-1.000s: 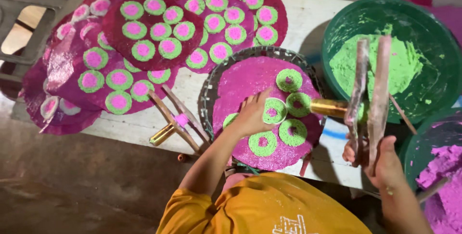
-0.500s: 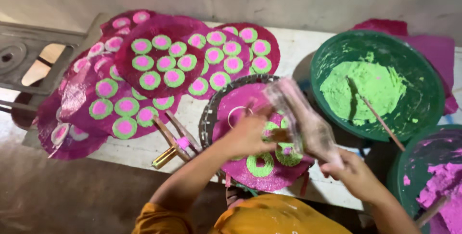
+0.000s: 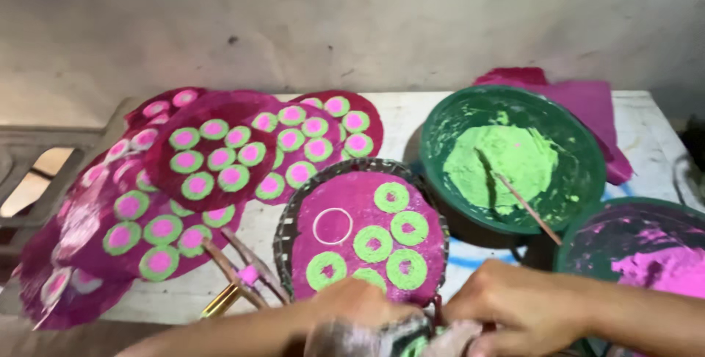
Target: The person prepares colored dough discs by using a circular mold to press green paste onto pink dough sheets arranged on a flat surface.
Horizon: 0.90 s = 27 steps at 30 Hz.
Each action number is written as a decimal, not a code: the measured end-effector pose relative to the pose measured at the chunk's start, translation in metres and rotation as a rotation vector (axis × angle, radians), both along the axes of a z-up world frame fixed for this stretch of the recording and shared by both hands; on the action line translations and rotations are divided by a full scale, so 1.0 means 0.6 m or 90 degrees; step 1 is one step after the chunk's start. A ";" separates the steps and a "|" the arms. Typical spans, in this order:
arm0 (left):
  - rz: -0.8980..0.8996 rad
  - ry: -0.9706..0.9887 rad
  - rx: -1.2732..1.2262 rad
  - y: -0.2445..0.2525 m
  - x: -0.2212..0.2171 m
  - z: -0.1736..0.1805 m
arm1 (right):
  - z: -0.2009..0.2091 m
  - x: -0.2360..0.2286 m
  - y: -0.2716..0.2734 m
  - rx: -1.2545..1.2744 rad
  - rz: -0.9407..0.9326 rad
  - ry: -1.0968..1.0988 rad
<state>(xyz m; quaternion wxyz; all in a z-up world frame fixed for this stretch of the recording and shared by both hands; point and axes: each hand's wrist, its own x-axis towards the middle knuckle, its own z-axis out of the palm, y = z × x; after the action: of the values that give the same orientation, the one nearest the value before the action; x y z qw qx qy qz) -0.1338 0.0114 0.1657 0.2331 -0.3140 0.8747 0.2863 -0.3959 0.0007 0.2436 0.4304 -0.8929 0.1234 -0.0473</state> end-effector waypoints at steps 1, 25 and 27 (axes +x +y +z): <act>-0.027 0.072 -0.015 0.008 0.006 -0.003 | -0.019 -0.009 0.014 0.026 0.005 -0.022; 0.560 0.779 0.890 -0.035 -0.119 -0.285 | -0.116 -0.218 -0.178 -0.833 -0.341 -0.038; 0.745 0.819 0.731 -0.048 -0.139 -0.323 | -0.203 -0.227 -0.214 -0.665 -0.589 -0.049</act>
<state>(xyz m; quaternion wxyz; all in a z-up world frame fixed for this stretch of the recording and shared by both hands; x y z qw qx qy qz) -0.2172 -0.0173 -0.0279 -0.3378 -0.3190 0.2775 0.8409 -0.5323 -0.1277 0.1218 -0.1158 -0.8365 0.4367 -0.3102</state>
